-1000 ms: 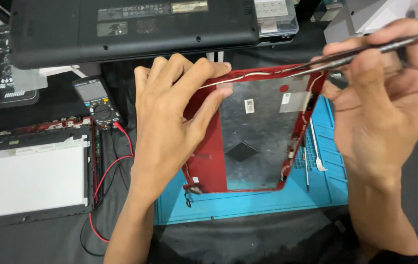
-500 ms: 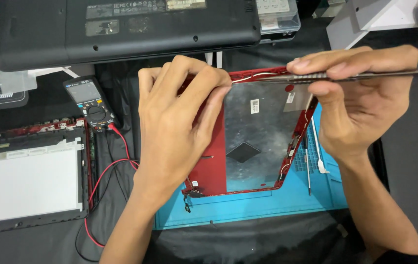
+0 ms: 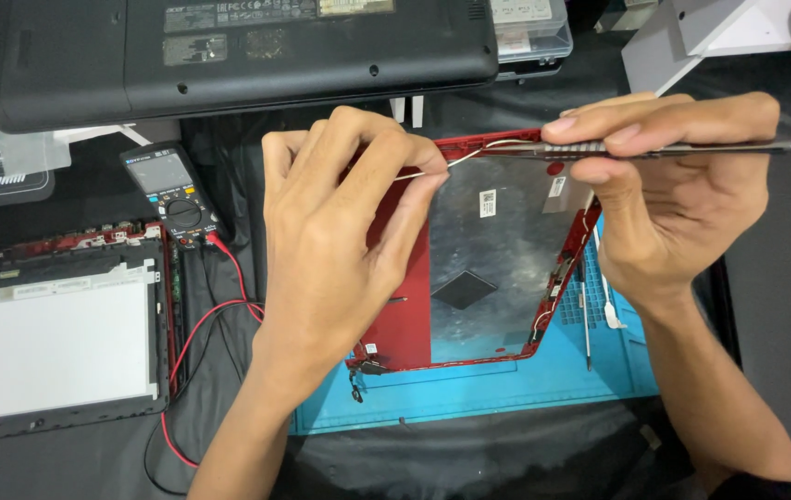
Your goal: The person pries open the laptop bezel, unscrews the LCD panel, and disconnects cables to replace the laptop screen.
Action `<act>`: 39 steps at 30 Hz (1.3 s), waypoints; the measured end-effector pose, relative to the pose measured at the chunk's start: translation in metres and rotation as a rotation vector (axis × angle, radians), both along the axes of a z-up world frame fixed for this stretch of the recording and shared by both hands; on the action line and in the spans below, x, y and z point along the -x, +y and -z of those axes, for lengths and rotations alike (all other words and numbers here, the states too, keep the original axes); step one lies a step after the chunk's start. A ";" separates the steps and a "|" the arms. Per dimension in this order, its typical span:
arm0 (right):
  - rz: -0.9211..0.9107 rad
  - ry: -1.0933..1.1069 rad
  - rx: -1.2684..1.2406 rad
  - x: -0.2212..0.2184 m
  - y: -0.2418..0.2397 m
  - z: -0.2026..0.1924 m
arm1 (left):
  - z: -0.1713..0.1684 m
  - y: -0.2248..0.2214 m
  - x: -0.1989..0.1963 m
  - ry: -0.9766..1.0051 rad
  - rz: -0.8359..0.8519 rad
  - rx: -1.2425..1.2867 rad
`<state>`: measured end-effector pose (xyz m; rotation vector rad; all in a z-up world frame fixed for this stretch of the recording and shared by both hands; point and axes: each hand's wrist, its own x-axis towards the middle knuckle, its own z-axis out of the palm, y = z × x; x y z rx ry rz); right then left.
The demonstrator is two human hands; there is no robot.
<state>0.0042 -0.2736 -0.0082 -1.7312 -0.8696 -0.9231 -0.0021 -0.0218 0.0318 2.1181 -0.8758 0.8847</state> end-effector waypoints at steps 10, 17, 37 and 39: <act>-0.001 0.036 -0.010 0.002 -0.007 0.009 | -0.010 -0.002 0.007 -0.003 0.023 -0.017; -0.009 0.071 -0.215 0.000 -0.005 0.007 | -0.009 -0.007 0.010 -0.021 -0.001 -0.048; -0.048 -0.046 0.052 -0.003 -0.023 -0.004 | -0.002 -0.010 0.005 -0.060 -0.045 -0.075; -0.041 -0.040 0.043 -0.002 -0.020 -0.009 | -0.001 -0.009 0.005 -0.061 -0.046 -0.077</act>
